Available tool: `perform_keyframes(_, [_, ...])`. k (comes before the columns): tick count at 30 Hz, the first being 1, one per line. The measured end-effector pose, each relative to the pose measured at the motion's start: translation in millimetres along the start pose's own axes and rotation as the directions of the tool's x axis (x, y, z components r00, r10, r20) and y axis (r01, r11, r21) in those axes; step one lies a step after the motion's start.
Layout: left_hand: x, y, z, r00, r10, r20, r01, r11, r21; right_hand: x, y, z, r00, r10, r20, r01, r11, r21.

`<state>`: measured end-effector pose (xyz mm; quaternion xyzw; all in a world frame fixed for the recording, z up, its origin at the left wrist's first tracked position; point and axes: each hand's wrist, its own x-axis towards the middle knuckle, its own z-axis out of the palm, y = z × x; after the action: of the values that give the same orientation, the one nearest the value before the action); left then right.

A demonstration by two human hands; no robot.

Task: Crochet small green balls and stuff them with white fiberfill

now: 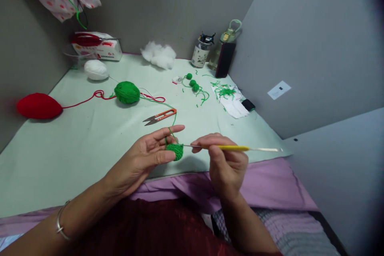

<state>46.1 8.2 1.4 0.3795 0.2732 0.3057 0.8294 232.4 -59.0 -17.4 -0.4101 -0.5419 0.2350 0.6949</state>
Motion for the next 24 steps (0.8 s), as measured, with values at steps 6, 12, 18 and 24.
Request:
perform_keyframes(6, [-0.5,-7.6,0.9,0.995,0.072,0.068,-0.079,0.990,0.114,0.8,2.4,4.2,0.988,0.150,0.041,-0.154,0.981,0.119])
perform_keyframes(12, [-1.8,-11.0,5.9,0.998,0.061,0.022,-0.062,0.996,0.057,-16.7,9.8,13.7,0.892,-0.412,0.185,0.440,0.695,-0.569])
perform_keyframes(18, [-2.4,-2.0,1.2,0.993,-0.024,0.114,0.038,0.992,-0.119,-7.4,8.9,8.9,0.980,-0.200,0.006,0.195,0.944,-0.266])
perform_keyframes(24, [1.0,0.6,-4.7,0.992,-0.051,0.113,0.062,0.993,-0.097,1.7,4.9,2.0,0.989,0.131,-0.066,-0.123,0.987,0.106])
